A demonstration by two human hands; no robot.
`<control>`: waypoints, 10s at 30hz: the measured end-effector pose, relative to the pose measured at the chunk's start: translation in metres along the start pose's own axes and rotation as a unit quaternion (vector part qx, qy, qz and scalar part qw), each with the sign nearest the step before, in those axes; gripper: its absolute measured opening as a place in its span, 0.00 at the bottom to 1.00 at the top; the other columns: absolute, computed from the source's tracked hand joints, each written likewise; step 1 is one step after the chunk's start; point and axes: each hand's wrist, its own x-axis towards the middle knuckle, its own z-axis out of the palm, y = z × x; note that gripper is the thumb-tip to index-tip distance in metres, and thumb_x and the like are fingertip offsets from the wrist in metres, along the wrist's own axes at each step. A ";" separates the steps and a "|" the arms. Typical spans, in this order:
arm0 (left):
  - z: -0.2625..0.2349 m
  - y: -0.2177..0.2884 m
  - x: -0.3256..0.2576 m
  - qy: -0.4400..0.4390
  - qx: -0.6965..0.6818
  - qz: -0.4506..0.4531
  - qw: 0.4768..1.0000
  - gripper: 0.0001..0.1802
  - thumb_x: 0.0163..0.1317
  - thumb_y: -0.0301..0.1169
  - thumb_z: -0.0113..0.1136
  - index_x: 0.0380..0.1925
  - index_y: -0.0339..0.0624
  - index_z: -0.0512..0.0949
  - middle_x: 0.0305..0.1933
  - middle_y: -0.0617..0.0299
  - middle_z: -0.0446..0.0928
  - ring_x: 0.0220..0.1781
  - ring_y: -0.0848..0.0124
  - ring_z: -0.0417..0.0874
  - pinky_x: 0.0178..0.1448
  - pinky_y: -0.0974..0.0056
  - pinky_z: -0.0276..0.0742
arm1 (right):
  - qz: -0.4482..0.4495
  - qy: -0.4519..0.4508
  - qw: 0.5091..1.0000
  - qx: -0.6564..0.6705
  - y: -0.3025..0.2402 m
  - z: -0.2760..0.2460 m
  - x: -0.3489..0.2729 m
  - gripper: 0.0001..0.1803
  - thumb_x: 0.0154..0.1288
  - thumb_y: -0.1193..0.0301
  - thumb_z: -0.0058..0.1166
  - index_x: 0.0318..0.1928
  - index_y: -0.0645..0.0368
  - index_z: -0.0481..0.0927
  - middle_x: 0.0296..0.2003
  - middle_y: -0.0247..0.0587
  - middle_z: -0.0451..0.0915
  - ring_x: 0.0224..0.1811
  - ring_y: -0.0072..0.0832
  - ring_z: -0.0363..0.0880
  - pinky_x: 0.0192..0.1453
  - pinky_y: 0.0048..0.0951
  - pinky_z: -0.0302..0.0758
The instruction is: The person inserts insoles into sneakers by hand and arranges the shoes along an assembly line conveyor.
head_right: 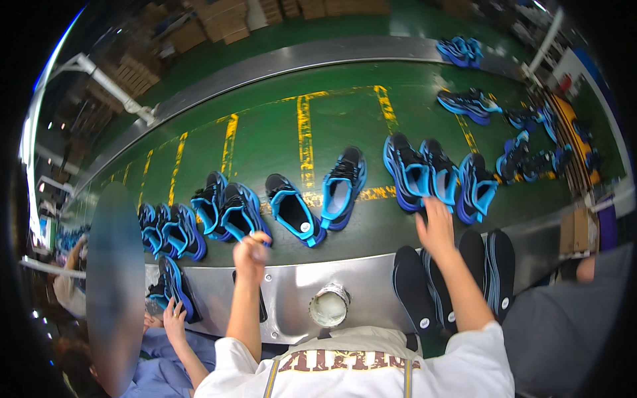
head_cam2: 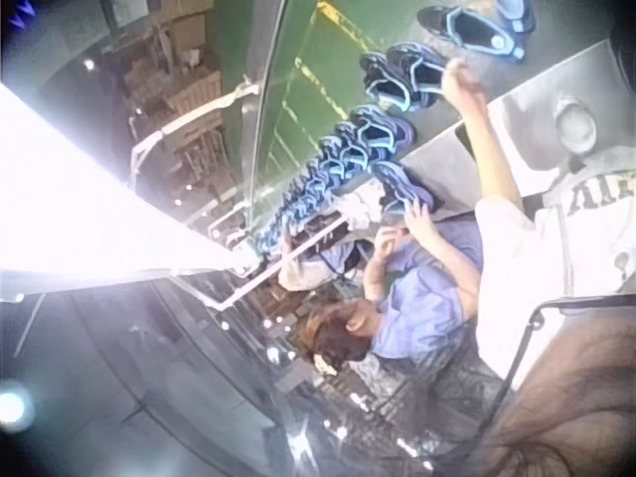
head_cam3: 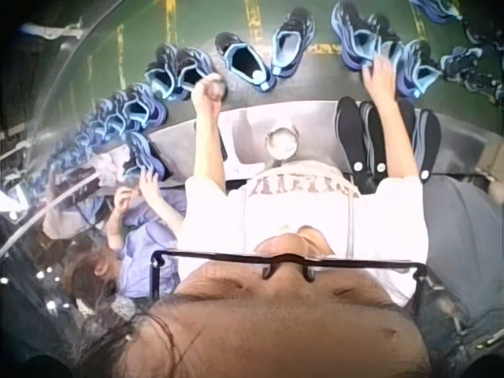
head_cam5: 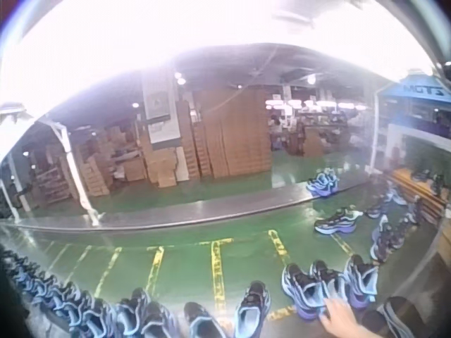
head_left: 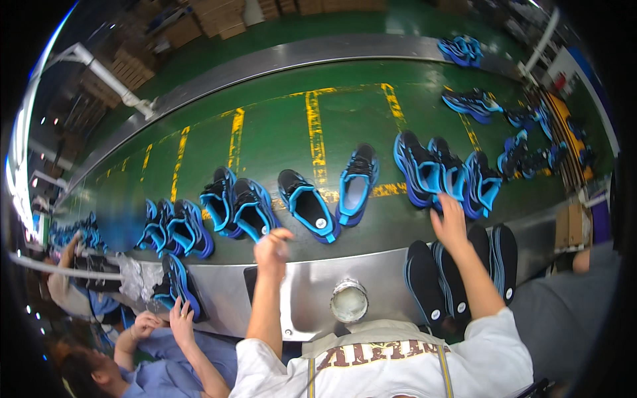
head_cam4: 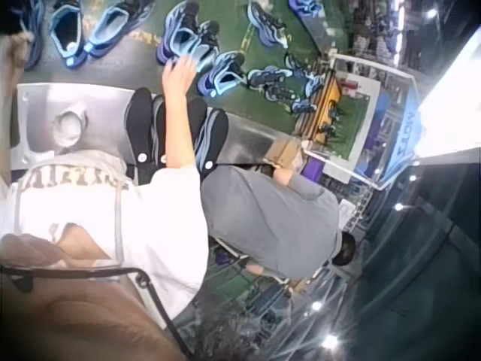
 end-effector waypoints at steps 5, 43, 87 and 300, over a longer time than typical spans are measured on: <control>0.047 -0.040 -0.099 -0.116 0.271 -0.053 0.954 0.07 0.46 0.26 0.50 0.13 0.41 0.67 0.18 0.63 0.67 0.21 0.74 0.67 0.26 0.69 0.64 | -0.002 -0.015 0.999 -0.045 -0.039 -0.005 -0.096 0.22 0.48 0.67 0.51 0.45 0.62 0.68 0.50 0.53 0.64 0.54 0.48 0.60 0.55 0.44 0.56; 0.105 -0.112 -0.145 -0.107 0.574 0.356 0.730 0.10 0.42 0.32 0.53 0.24 0.41 0.66 0.26 0.60 0.64 0.31 0.66 0.66 0.36 0.65 0.60 | 0.072 0.015 0.983 -0.168 -0.005 -0.005 -0.162 0.24 0.47 0.56 0.52 0.43 0.57 0.74 0.53 0.52 0.63 0.57 0.50 0.56 0.62 0.50 0.47; 0.122 -0.073 0.135 -0.299 0.583 0.150 0.740 0.38 0.50 0.27 0.50 0.60 0.47 0.44 0.37 0.40 0.72 0.38 0.46 0.73 0.43 0.54 0.68 | 0.276 -0.103 0.897 0.329 -0.013 -0.077 -0.013 0.13 0.51 0.75 0.55 0.38 0.68 0.74 0.31 0.37 0.73 0.31 0.18 0.73 0.33 0.18 0.71; 0.291 -0.230 0.079 -0.040 0.554 0.333 0.762 0.16 0.49 0.35 0.58 0.31 0.32 0.70 0.22 0.56 0.70 0.19 0.61 0.71 0.24 0.64 0.66 | -0.123 -0.492 0.861 -0.044 0.092 0.111 0.071 0.20 0.50 0.71 0.43 0.45 0.65 0.69 0.44 0.54 0.70 0.47 0.42 0.68 0.58 0.35 0.56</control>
